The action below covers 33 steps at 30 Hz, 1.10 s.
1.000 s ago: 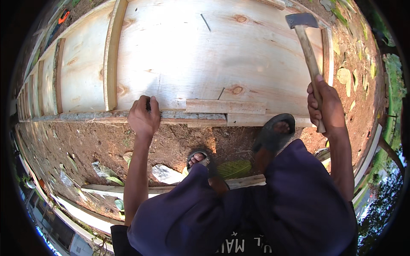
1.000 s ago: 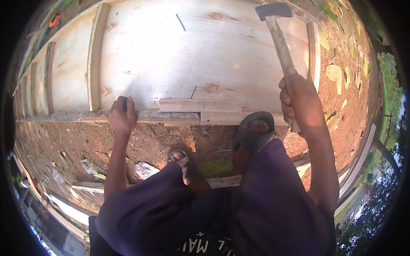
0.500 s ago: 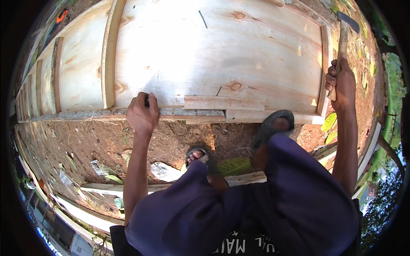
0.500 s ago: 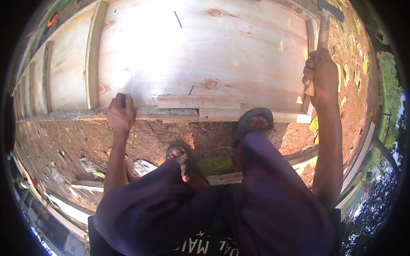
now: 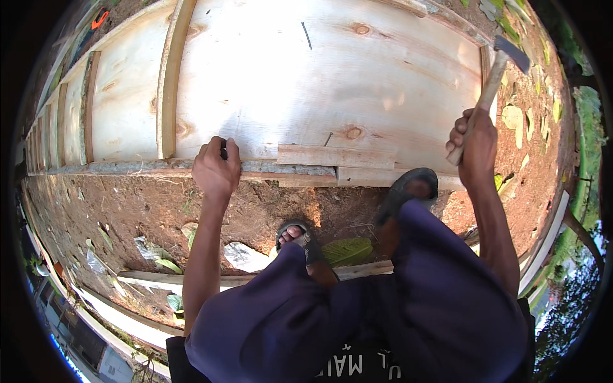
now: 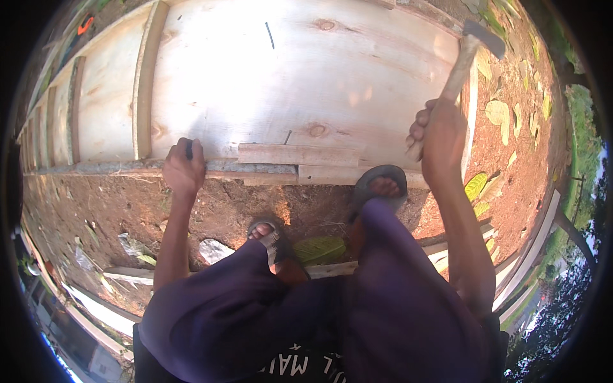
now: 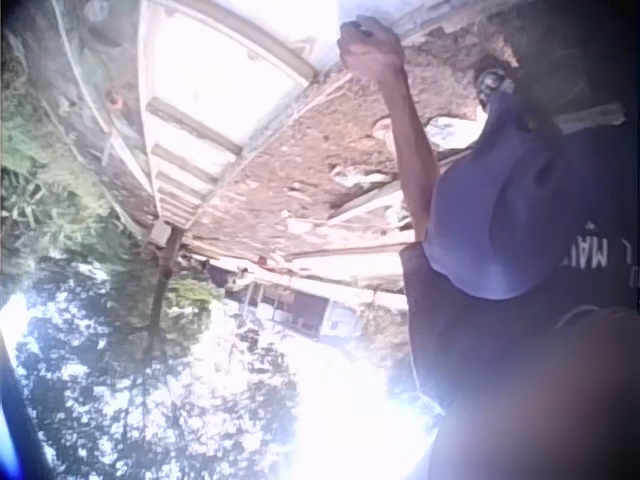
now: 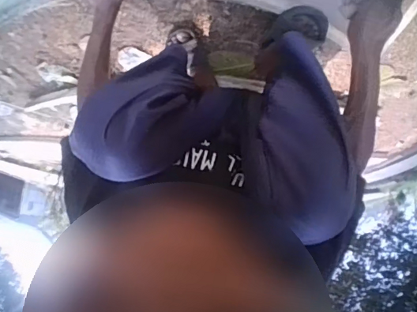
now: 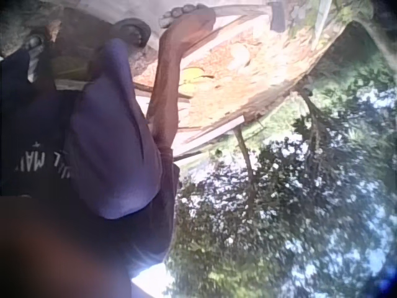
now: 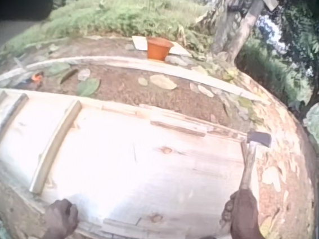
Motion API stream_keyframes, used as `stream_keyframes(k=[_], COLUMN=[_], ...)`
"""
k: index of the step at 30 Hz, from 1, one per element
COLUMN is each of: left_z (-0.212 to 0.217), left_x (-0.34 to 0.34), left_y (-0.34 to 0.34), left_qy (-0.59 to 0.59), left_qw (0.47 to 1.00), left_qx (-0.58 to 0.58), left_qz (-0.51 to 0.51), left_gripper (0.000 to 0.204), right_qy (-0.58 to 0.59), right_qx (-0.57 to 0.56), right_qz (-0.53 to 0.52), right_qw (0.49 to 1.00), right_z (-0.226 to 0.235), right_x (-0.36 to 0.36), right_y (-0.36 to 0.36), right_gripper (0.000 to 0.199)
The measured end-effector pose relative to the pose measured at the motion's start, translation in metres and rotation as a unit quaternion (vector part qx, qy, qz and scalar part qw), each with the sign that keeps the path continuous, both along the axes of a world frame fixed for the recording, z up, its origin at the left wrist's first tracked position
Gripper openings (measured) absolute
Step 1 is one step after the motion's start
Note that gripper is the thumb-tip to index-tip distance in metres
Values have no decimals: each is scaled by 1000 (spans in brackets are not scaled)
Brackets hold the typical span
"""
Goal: The person assembles a wooden frame by positioning planks and nailing them together using a hammer. They retrieve nails from a bucket, hammer them into the frame, and measure the assembled structure with a tape measure.
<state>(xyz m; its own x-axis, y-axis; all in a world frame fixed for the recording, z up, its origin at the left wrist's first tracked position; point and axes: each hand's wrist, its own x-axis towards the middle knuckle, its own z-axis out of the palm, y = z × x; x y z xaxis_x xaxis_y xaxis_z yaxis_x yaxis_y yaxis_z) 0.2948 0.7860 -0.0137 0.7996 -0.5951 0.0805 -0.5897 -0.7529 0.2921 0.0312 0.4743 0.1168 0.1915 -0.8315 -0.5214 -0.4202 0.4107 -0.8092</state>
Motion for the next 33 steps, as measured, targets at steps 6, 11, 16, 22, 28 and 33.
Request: stream_keyframes(k=[6, 11, 16, 22, 28, 33], left_z=[-2, -4, -8, -4, -4, -7], left_x=[3, 1, 1, 0, -2, 0], left_y=[6, -4, -6, -1, -5, 0], left_qy=[7, 18, 3, 4, -1, -5], left_qw=[1000, 999, 1000, 1000, 1000, 999], left_qx=[-16, -36, -28, 0, -7, -29], left_qz=[-12, -13, -5, -21, -14, -22], left_gripper=[25, 25, 25, 24, 26, 26], right_qy=[179, -78, 123, 70, 134, 183], right_qx=[209, -116, 259, 107, 249, 200], right_qz=[228, -87, 284, 30, 229, 194], right_qw=[934, 986, 915, 991, 932, 943], right_z=[38, 45, 0, 35, -2, 25], right_x=[-22, -33, -25, -26, -15, -21], right_y=[11, -110, 57, -46, 51, -2], right_gripper=[41, 29, 39, 36, 37, 44])
